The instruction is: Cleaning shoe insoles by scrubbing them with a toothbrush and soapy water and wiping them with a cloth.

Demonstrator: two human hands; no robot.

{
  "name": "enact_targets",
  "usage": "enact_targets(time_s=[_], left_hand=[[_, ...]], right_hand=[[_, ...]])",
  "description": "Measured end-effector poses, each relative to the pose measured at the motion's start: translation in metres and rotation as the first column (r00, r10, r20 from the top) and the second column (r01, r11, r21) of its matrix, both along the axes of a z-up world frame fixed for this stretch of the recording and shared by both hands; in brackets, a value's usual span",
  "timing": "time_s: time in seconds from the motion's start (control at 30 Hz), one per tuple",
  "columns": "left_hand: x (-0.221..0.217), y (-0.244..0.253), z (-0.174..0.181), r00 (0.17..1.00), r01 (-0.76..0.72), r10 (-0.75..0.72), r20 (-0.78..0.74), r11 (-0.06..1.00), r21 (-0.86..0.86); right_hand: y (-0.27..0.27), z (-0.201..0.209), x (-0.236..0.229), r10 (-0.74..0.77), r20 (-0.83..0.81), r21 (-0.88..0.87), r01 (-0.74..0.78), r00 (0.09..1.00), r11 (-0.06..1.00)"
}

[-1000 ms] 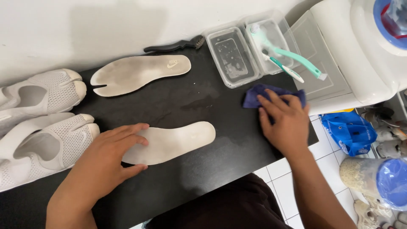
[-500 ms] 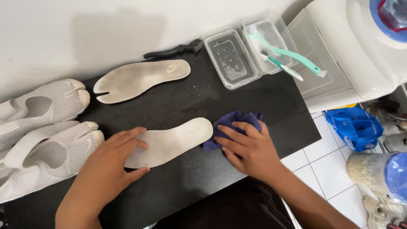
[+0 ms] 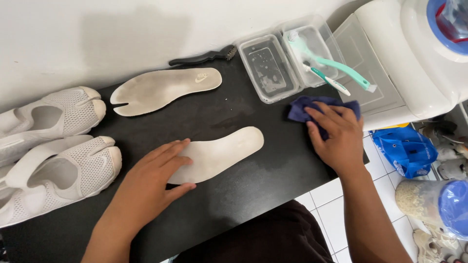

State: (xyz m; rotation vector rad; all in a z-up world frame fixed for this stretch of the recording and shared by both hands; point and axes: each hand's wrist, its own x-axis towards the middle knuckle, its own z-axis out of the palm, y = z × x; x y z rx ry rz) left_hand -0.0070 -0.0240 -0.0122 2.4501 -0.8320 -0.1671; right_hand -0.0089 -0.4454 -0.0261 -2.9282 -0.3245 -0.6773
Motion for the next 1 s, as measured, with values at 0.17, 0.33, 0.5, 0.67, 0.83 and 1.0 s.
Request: enact_targets(time_s=[0.17,0.33,0.5,0.67,0.83,1.0], left_hand=[[-0.001,-0.018,-0.004,0.997,0.033,-0.029,0.072,0.998,-0.051],[-0.001,-0.027,-0.013,0.988,0.076,-0.063,0.141,0.993,-0.094],[-0.006,-0.032,-0.013,0.938,0.091,-0.053,0.342,0.991,-0.094],[-0.010,-0.028,-0.003,0.976,-0.028,0.054,0.210,0.992,-0.127],[-0.010,-0.029,-0.005,0.983,-0.110,0.140,0.118,0.967,-0.230],[-0.004,-0.041,-0.004,0.951,-0.296,0.307,0.023,0.932,-0.212]], right_hand=[[-0.001,-0.013,-0.029,-0.250,0.064,-0.096,0.255,0.966,0.962],[0.028,-0.006,-0.040,-0.317,-0.012,-0.120,0.313,0.948,0.942],[0.029,0.005,-0.019,0.001,-0.007,-0.003,-0.002,1.000,1.000],[0.014,-0.017,-0.003,-0.101,0.108,-0.050,0.107,0.989,0.993],[0.016,-0.013,-0.003,-0.057,0.204,-0.034,0.065,0.977,0.997],[0.014,-0.010,-0.014,0.019,0.490,0.021,-0.034,0.871,0.999]])
